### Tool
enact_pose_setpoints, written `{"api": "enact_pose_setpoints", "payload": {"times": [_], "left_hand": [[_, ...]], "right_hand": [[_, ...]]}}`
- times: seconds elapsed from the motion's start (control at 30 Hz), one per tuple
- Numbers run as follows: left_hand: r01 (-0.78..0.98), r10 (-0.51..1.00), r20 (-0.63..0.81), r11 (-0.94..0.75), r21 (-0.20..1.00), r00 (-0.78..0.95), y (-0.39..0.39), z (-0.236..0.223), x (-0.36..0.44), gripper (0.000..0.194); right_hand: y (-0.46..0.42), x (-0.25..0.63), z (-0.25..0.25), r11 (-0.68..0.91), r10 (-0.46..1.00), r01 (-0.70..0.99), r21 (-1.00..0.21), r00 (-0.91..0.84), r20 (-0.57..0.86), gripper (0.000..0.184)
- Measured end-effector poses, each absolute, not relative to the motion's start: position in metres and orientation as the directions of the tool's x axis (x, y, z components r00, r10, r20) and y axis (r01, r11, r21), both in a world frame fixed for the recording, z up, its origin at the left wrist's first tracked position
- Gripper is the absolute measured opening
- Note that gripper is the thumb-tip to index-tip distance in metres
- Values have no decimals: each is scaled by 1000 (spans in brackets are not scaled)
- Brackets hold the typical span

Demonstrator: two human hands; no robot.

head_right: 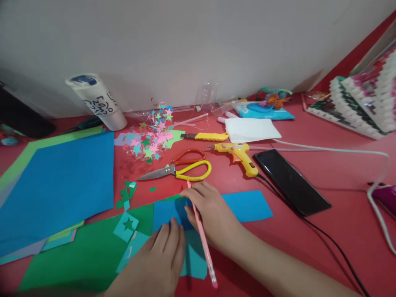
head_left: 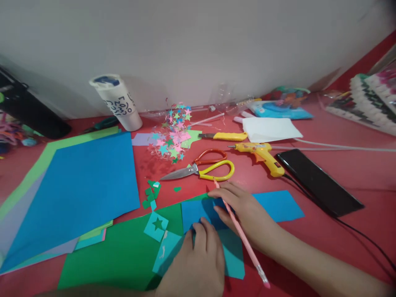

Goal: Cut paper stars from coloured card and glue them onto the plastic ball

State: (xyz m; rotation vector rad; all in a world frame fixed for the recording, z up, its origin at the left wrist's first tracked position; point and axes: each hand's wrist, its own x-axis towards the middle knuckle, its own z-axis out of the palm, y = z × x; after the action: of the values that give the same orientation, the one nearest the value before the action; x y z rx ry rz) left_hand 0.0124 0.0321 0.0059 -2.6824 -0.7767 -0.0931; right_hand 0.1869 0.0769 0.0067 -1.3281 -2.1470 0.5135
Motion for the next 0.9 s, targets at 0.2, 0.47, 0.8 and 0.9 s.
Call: {"api": "enact_pose_setpoints", "payload": {"times": [0.2,0.47,0.8,0.9], "left_hand": [[546,543,84,-802,-244,836,38,16,15,36],[654,653,33,-756,-28,756,50,30,3,17],[330,778,-458,336,882,430,91,41,-20,26],[269,772,-471,389,881,426,98,38,-22,25]], "right_hand": [[74,186,7,440,898,699,-564,-351,267,26],[73,186,11,366,927,639,-677,-309,210,23],[79,190,30,520,854,523,-675,-342,393,20],[85,191,26,498,866,641,-584,-329,377,19]]}}
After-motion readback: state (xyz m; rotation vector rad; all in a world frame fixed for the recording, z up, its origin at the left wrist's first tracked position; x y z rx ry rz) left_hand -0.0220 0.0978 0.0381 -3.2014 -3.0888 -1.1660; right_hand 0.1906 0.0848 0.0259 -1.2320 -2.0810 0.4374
